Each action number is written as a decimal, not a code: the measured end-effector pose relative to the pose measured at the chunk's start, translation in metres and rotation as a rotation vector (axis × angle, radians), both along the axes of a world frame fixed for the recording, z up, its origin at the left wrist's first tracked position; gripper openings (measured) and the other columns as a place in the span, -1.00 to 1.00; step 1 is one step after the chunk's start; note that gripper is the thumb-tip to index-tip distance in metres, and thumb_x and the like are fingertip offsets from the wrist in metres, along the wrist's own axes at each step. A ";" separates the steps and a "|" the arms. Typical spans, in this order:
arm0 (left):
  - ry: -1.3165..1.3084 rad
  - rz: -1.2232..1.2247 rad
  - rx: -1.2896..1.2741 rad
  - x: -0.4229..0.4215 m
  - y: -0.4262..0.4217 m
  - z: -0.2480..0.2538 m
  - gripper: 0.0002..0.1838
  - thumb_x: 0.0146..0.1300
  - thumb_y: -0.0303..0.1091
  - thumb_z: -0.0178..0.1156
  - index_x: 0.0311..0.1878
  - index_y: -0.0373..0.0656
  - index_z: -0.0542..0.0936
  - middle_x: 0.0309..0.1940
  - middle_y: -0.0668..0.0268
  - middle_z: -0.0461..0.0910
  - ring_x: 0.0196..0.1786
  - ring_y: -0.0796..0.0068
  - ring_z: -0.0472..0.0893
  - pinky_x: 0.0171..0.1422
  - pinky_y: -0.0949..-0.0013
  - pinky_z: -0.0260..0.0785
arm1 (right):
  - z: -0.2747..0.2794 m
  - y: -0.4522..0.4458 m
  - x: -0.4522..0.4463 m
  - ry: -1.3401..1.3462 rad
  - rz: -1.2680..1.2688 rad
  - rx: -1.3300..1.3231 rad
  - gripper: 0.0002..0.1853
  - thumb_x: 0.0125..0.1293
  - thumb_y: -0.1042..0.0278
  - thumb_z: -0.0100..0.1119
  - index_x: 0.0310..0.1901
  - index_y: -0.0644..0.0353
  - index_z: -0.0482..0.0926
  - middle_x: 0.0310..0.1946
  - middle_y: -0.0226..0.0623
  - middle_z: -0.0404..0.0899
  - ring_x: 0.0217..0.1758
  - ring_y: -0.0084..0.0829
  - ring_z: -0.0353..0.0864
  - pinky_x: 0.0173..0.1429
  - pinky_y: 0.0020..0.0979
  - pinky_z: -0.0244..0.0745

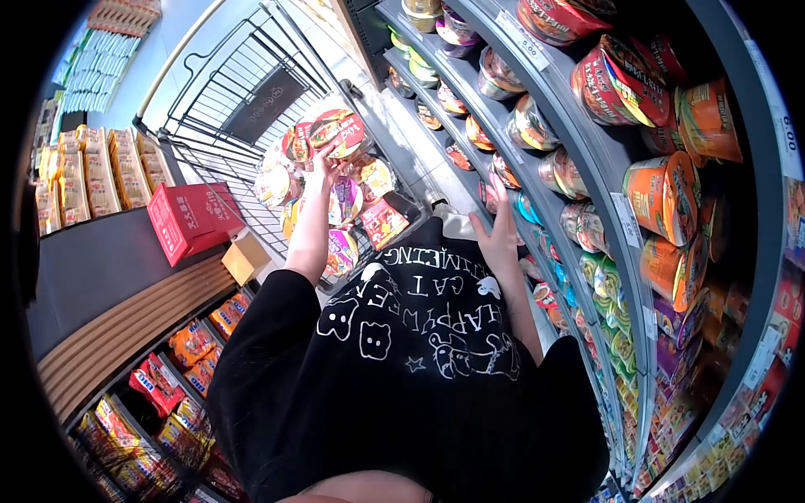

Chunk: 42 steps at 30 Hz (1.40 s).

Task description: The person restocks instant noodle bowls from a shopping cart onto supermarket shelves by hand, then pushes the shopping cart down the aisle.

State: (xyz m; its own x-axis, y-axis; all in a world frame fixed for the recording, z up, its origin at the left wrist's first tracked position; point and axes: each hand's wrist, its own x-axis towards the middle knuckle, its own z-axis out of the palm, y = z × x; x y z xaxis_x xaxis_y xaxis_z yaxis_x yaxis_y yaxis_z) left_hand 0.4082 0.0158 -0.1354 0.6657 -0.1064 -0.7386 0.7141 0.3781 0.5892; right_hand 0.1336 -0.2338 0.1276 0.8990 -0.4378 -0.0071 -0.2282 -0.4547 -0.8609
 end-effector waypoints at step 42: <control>-0.202 -0.989 1.172 -0.004 0.042 -0.042 -0.57 -0.01 -0.16 0.03 -0.09 -0.22 0.37 -0.41 0.11 0.50 -0.35 0.32 0.52 -0.23 0.28 0.37 | -0.038 -0.001 -0.020 0.181 -0.111 0.034 -0.36 0.02 0.55 0.10 0.16 0.14 0.08 0.02 -0.12 0.29 -0.01 -0.26 0.40 0.05 -0.33 0.28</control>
